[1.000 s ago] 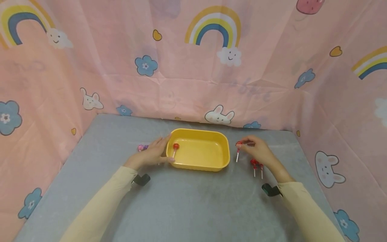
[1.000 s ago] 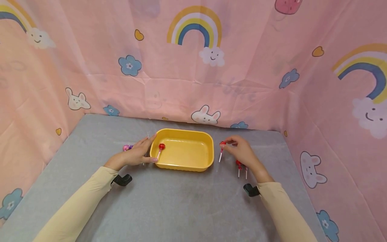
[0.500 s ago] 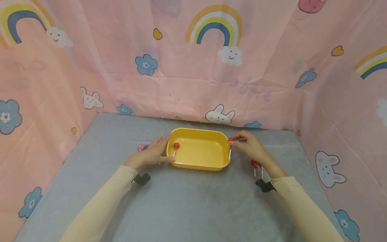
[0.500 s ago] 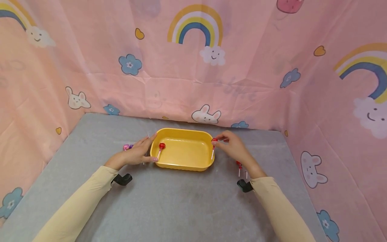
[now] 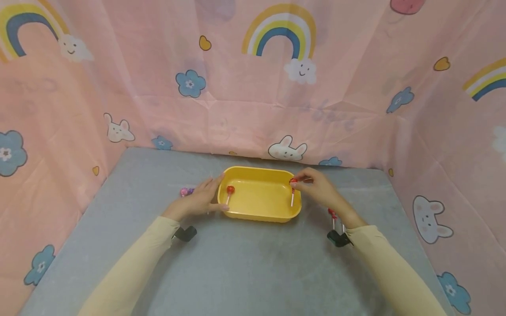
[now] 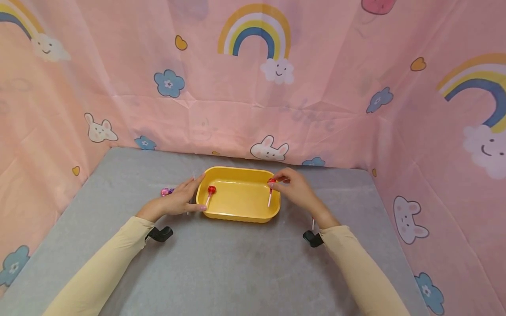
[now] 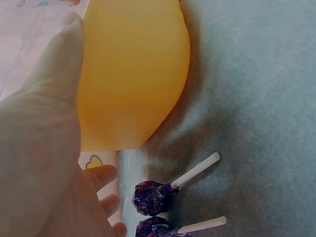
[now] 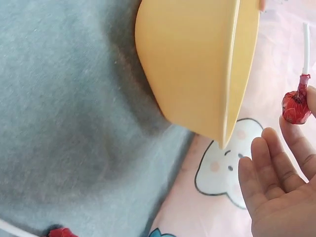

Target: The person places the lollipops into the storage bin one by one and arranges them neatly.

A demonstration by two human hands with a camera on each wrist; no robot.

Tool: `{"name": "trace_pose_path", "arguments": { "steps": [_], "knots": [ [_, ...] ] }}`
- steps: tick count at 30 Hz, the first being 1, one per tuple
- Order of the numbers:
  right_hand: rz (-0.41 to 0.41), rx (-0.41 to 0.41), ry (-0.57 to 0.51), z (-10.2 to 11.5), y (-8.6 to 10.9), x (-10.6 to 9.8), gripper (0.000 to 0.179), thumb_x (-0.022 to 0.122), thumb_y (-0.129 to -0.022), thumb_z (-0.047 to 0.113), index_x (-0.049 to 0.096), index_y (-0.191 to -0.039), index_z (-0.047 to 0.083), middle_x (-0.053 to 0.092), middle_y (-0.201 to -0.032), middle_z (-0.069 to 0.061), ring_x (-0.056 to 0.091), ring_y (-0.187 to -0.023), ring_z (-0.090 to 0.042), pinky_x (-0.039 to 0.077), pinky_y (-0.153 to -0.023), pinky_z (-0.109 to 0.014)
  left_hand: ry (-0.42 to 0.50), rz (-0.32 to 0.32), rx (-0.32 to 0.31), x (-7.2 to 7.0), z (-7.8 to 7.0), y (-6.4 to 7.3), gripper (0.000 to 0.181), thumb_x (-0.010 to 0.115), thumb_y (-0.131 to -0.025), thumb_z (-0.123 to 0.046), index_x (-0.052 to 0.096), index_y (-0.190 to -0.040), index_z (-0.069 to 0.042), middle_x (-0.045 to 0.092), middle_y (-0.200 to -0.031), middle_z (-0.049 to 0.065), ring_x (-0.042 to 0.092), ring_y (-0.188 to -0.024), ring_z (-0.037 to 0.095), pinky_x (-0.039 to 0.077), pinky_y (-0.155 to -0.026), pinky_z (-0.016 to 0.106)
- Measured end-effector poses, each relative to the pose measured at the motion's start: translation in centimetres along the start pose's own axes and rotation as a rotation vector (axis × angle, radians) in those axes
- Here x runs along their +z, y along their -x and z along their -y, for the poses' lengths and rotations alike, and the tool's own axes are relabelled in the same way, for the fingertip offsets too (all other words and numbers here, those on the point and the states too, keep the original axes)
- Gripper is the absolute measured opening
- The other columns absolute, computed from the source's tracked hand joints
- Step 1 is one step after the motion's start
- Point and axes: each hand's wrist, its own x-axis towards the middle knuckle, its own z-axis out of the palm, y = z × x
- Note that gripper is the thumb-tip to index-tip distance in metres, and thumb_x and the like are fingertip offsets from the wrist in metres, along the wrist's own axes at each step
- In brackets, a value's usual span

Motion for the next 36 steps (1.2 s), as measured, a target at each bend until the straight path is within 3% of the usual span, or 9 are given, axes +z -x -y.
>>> {"name": "trace_pose_path", "arguments": {
  "steps": [10, 36],
  "knots": [
    [0.017, -0.045, -0.017, 1.1, -0.6, 0.7, 0.027, 0.071, -0.092, 0.035, 0.067, -0.108, 0.013, 0.068, -0.111, -0.005, 0.061, -0.110, -0.025, 0.047, -0.107, -0.050, 0.007, -0.005, 0.020, 0.1, 0.2, -0.2, 0.112, 0.066, -0.084, -0.063, -0.003, -0.161, -0.019, 0.009, -0.169, 0.010, 0.004, -0.156, 0.039, 0.013, -0.125, 0.059],
    [0.035, -0.065, -0.043, 3.1, -2.1, 2.6, 0.025, 0.071, -0.091, 0.032, 0.068, -0.106, 0.013, 0.069, -0.108, -0.006, 0.061, -0.105, -0.023, 0.050, -0.103, -0.046, 0.019, -0.019, 0.041, 0.3, 0.3, -0.1, 0.112, 0.065, -0.084, -0.064, -0.003, -0.161, -0.018, 0.010, -0.168, 0.014, 0.004, -0.155, 0.042, 0.013, -0.124, 0.061]
  ]
}}
